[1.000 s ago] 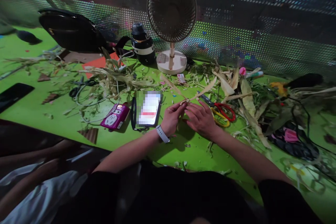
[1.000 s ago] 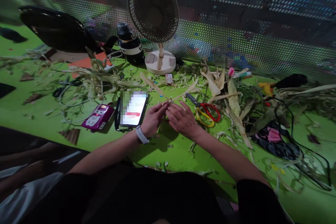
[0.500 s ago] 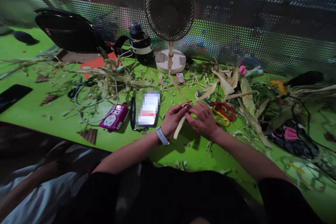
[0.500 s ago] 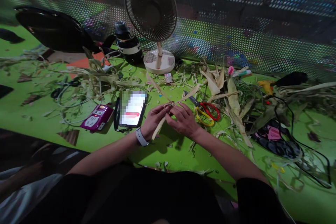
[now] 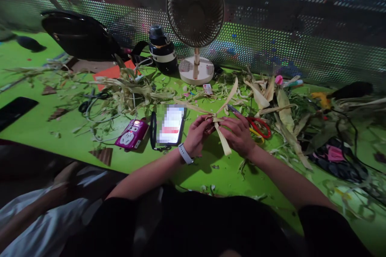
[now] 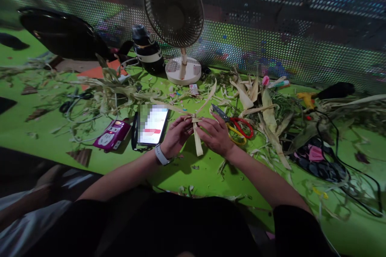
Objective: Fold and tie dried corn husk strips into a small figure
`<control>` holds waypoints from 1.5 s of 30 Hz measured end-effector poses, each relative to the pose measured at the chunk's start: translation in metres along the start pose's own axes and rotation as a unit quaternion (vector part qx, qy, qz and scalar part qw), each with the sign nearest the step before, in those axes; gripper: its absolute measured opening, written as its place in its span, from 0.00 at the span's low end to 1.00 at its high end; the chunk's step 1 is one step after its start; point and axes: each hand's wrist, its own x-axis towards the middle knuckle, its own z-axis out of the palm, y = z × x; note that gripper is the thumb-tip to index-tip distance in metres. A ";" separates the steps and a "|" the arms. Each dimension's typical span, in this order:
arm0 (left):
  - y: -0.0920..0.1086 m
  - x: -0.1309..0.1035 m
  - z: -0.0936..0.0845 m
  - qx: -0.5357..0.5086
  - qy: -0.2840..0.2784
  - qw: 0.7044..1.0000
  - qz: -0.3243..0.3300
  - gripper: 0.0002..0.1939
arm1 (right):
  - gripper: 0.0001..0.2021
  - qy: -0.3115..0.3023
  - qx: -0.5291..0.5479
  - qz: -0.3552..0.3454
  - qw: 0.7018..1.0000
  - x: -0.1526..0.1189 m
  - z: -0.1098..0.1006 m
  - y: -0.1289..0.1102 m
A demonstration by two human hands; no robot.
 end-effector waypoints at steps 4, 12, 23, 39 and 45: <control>-0.001 0.001 -0.002 0.022 -0.010 1.000 0.012 0.12 | 0.09 -0.011 0.011 -0.030 0.999 0.000 0.002 0.001; 0.000 0.009 -0.009 0.191 -0.071 0.972 0.116 0.12 | 0.11 0.005 0.030 -0.006 1.000 0.001 0.000 0.001; 0.013 0.008 -0.017 0.523 -0.189 0.772 0.307 0.10 | 0.08 0.004 -0.029 0.144 0.989 0.004 0.002 -0.001; -0.009 0.005 -0.006 0.207 -0.118 0.967 0.087 0.13 | 0.13 -0.039 0.104 0.315 0.943 0.007 0.009 -0.013; -0.014 0.003 -0.006 0.231 -0.105 0.961 0.108 0.11 | 0.11 -0.061 0.202 0.389 0.897 0.011 0.006 -0.018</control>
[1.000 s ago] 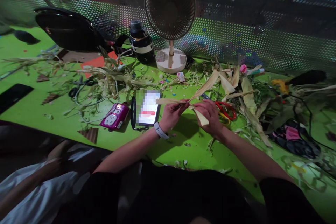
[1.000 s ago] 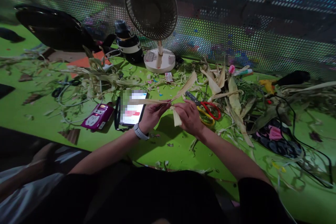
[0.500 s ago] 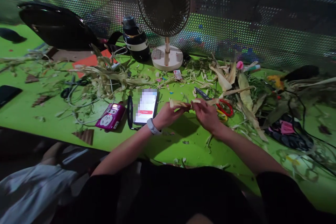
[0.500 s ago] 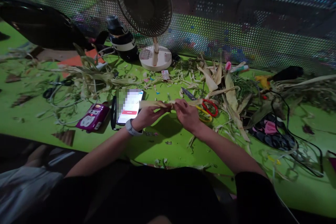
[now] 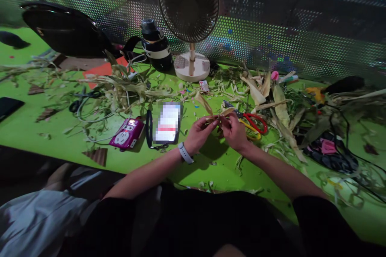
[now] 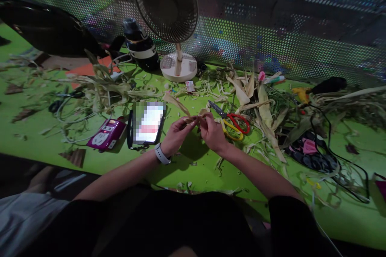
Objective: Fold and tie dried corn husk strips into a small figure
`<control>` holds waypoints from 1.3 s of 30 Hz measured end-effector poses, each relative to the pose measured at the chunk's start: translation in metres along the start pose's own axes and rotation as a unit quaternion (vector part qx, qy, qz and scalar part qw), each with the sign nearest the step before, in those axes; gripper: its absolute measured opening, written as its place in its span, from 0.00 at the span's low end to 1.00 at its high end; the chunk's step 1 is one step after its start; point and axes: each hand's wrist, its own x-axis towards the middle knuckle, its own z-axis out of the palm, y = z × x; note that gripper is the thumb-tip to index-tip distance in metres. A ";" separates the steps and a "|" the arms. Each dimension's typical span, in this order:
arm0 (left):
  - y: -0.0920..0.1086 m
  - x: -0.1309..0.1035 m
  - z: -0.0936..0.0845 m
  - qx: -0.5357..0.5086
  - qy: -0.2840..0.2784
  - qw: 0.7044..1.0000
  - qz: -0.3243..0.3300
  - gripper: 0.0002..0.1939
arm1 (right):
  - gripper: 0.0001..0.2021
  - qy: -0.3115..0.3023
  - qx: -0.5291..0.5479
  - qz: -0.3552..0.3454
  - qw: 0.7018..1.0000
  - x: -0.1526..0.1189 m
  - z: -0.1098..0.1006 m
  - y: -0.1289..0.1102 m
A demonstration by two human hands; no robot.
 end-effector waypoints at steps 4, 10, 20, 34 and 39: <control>-0.002 -0.001 -0.001 0.060 0.017 0.997 0.038 0.11 | 0.13 -0.035 0.072 0.074 0.994 -0.001 0.000 -0.004; 0.005 0.007 -0.008 0.054 0.043 0.997 0.032 0.13 | 0.15 -0.079 0.026 0.088 0.993 0.004 -0.002 0.002; 0.013 0.017 -0.021 0.141 0.045 0.989 0.022 0.14 | 0.13 -0.118 -0.284 -0.201 0.930 0.007 -0.008 0.011; 0.025 0.013 -0.025 0.314 -0.093 0.941 0.089 0.08 | 0.10 -0.042 -0.297 -0.321 0.899 0.002 -0.029 -0.022; 0.037 0.013 -0.022 0.303 -0.177 0.935 0.055 0.07 | 0.09 -0.059 -0.287 -0.314 0.903 0.013 -0.033 -0.007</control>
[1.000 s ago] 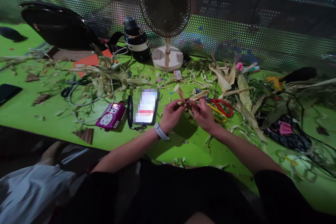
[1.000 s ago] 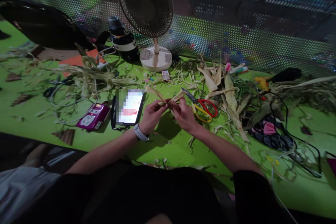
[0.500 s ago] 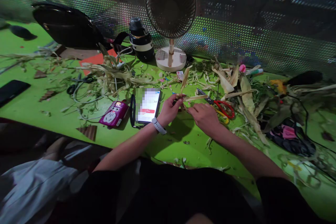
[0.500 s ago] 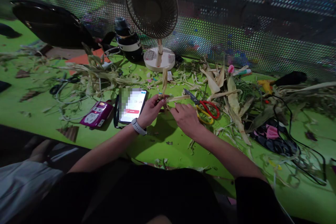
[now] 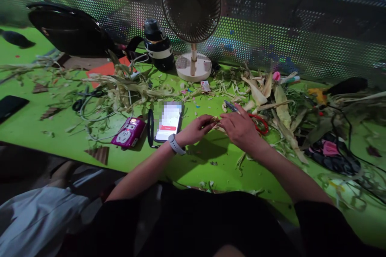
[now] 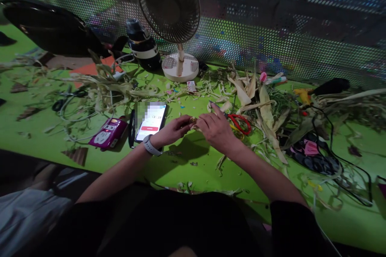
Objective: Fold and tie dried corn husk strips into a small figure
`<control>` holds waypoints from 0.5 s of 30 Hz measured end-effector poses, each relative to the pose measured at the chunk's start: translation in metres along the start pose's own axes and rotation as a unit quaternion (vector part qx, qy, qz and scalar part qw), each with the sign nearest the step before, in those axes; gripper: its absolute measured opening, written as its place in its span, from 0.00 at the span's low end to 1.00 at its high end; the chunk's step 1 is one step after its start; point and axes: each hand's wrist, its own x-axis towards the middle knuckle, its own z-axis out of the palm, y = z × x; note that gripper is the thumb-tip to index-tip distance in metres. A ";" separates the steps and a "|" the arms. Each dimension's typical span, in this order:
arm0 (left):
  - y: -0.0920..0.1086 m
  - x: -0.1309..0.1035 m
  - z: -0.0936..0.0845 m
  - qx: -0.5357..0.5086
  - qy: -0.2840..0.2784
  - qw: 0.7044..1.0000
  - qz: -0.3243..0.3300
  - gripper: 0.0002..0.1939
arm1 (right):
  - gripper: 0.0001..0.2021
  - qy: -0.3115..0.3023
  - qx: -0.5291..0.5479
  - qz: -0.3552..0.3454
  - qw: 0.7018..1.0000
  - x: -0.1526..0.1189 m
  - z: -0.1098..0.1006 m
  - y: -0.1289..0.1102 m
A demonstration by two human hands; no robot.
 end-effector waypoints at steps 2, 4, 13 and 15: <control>0.005 -0.001 -0.001 -0.028 -0.006 1.000 -0.002 0.07 | 0.10 0.002 0.007 0.025 1.000 -0.003 0.006 0.003; 0.007 -0.003 0.000 -0.062 0.004 0.998 -0.015 0.08 | 0.12 -0.001 0.035 0.074 0.997 -0.006 0.010 0.002; 0.003 -0.006 0.009 -0.180 0.121 0.975 -0.043 0.10 | 0.14 -0.101 0.288 0.252 0.918 0.001 -0.005 -0.003; 0.001 -0.005 0.010 -0.202 0.118 0.971 -0.038 0.11 | 0.14 -0.104 0.306 0.263 0.909 0.001 -0.007 -0.002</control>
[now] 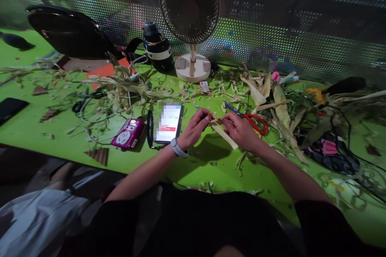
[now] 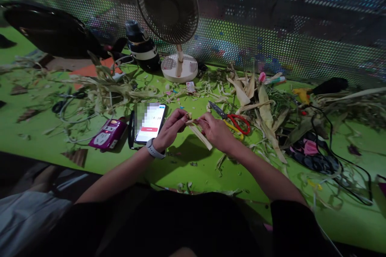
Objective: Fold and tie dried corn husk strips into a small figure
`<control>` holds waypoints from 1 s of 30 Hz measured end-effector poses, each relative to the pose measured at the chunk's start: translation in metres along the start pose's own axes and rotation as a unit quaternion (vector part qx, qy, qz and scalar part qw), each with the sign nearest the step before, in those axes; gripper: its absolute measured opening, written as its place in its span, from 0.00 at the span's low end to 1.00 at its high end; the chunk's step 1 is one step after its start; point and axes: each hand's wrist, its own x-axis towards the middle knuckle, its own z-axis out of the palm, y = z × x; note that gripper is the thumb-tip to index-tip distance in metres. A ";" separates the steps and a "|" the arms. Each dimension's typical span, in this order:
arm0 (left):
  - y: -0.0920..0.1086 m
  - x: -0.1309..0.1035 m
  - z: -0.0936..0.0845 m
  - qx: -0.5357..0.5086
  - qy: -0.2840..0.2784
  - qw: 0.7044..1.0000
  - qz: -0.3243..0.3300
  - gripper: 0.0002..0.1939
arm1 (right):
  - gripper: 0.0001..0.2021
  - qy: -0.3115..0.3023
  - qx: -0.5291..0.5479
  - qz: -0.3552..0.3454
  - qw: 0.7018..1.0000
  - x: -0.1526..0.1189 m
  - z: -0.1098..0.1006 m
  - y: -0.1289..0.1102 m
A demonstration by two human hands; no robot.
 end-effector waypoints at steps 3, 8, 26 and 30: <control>-0.003 0.000 0.000 -0.038 -0.012 0.999 -0.023 0.10 | 0.14 -0.005 -0.016 -0.010 1.000 0.000 0.001 0.001; -0.003 0.001 0.001 -0.056 0.015 0.997 -0.055 0.10 | 0.13 -0.041 -0.068 -0.037 0.996 -0.001 0.005 0.000; -0.005 -0.002 0.007 -0.004 0.045 0.999 -0.016 0.18 | 0.13 -0.108 -0.030 -0.034 0.993 0.000 0.001 -0.001; -0.005 -0.003 0.007 -0.029 0.015 0.999 0.006 0.18 | 0.13 -0.183 0.255 0.139 0.939 0.004 -0.002 0.000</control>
